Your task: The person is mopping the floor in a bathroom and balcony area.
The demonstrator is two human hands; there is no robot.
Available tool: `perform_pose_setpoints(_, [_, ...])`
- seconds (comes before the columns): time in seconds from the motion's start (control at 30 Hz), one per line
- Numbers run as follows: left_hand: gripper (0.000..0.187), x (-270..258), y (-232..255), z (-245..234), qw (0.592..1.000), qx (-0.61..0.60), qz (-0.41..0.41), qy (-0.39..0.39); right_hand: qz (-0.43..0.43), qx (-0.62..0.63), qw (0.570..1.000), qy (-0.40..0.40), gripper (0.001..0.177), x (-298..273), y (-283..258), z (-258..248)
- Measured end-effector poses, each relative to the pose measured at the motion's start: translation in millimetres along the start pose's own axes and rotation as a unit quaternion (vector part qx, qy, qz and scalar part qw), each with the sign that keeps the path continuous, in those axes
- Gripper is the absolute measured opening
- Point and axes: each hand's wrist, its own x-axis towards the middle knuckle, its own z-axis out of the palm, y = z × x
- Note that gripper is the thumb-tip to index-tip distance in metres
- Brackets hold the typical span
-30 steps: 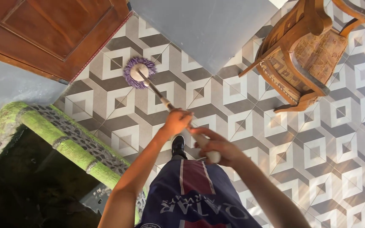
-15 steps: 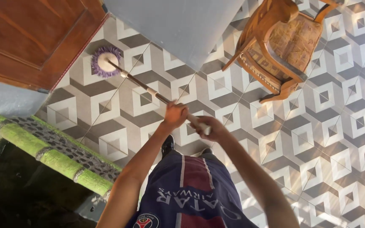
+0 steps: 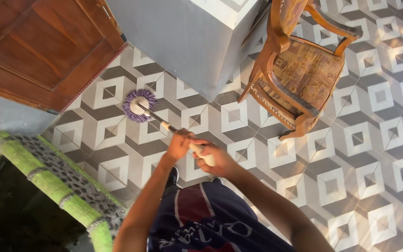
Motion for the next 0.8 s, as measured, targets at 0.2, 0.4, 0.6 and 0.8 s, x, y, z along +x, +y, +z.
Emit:
perform_pose_setpoints(0.2, [0.048, -6.6, 37.7, 13.3, 0.828, 0.345, -0.387, -0.213, 0.034, -0.121, 0.99, 0.066, 0.059, 65.4, 4.1, -100.4])
perform_pose_setpoints(0.4, [0.07, 13.4, 17.4, 59.0, 0.903, 0.291, -0.259, -0.182, 0.052, -0.14, 0.988, 0.044, 0.054, 32.8, -55.1, -123.6])
perform_pose_setpoints(0.6, [0.015, 85.1, 42.9, 59.9, 0.993, 0.06, -0.078, 0.061, 0.012, -0.04, 0.995, 0.09, 0.043, -83.7, -124.1, 52.6])
perform_pose_setpoints(0.8, [0.01, 97.2, 6.0, 2.7, 0.998, 0.043, -0.023, 0.029, 0.049, -0.029, 0.998, -0.001, 0.036, -30.6, -118.0, 67.7])
